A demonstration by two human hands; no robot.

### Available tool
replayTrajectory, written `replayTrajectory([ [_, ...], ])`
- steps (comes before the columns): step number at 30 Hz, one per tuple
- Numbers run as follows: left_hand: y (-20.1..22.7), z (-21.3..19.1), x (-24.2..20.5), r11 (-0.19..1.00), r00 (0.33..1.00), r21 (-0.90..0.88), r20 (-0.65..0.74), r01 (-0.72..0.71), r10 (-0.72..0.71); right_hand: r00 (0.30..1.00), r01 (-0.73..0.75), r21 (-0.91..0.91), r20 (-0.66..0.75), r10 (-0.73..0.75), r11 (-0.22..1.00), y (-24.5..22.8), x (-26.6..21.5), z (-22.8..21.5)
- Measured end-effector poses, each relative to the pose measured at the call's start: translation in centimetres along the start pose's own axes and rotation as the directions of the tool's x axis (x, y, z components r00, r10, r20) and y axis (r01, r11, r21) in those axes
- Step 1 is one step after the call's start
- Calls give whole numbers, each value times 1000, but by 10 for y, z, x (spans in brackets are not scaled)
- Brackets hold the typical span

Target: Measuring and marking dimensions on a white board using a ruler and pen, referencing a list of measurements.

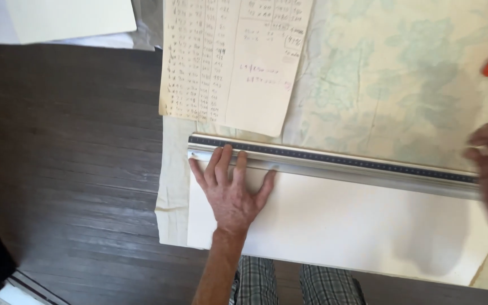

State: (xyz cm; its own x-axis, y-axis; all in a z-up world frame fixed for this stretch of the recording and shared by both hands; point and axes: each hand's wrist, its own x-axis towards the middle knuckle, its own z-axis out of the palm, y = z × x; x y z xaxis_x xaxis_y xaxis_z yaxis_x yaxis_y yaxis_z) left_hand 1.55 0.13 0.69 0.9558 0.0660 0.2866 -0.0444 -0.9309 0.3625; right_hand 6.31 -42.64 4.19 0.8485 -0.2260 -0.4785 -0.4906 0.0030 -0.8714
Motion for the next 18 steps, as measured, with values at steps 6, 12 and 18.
replayTrajectory([
  [6, -4, 4, -5, 1000, 1000, -6, -5, 1, -1, 827, 431, 43, 381, -413, 901, -5, -33, 165],
  [12, -4, 1, -1, 1000, 1000, -2, 5, 0, 0, 814, 462, -191, 479, -328, 866, -15, -29, 213],
  [18, -5, 4, -3, 1000, 1000, 4, 5, 11, -11, 846, 464, -323, 437, -305, 825, -10, -27, 217],
])
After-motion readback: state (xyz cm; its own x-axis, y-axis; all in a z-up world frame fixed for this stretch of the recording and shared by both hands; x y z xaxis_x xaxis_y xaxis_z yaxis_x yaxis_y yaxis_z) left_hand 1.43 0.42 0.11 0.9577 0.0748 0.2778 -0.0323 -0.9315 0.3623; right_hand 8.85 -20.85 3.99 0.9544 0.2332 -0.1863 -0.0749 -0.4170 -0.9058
